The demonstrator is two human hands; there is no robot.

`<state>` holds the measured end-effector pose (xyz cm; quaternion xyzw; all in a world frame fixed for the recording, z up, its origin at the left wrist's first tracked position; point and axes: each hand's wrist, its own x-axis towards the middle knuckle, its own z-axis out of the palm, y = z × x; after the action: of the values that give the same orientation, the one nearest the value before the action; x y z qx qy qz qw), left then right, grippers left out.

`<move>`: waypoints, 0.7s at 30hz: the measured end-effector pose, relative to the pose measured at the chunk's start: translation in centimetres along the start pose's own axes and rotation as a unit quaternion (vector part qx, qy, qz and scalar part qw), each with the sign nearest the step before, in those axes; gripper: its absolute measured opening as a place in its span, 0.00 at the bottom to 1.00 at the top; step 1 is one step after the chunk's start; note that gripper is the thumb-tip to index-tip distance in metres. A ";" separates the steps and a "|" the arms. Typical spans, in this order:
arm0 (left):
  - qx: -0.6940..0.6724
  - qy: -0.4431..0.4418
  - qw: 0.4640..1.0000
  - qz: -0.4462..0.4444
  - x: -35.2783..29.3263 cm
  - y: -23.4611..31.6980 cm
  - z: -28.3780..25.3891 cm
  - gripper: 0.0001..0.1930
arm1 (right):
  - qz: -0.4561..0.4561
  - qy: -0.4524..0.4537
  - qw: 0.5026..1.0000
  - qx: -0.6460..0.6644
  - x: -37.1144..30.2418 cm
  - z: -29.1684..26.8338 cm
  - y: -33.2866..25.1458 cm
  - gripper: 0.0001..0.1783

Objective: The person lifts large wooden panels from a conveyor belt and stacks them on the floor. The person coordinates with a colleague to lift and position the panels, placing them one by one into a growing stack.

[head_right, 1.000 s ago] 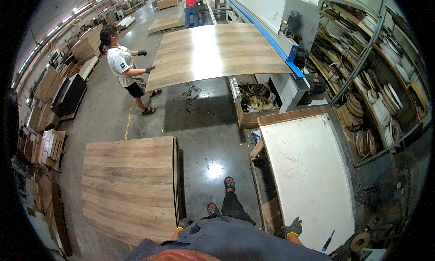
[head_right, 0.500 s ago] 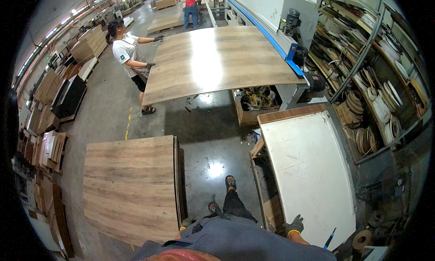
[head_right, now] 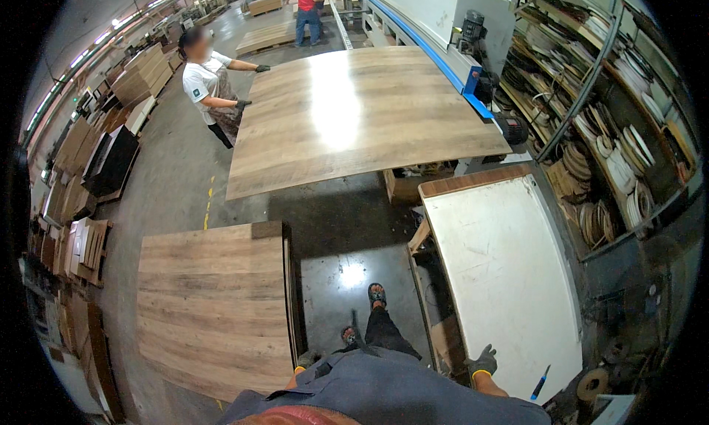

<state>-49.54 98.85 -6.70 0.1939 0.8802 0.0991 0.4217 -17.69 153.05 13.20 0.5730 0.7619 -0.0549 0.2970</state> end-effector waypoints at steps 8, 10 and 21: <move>-0.272 0.081 0.959 -0.018 -1.3 1.8 -1.1 0.16 | 0.014 -0.004 1.000 0.017 -0.2 0.5 0.9 0.72; -0.256 0.068 0.964 -0.024 -0.7 1.0 -0.2 0.16 | 0.006 0.006 1.000 0.008 0.8 0.9 1.1 0.72; -0.731 0.003 0.663 -0.164 3.8 5.5 -4.7 0.20 | 0.005 -0.013 1.000 0.003 -0.3 -1.0 0.3 0.70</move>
<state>-53.98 105.41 -4.61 -0.3243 0.5440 0.6404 0.4344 -17.76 153.33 14.31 0.5770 0.7550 -0.0625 0.3053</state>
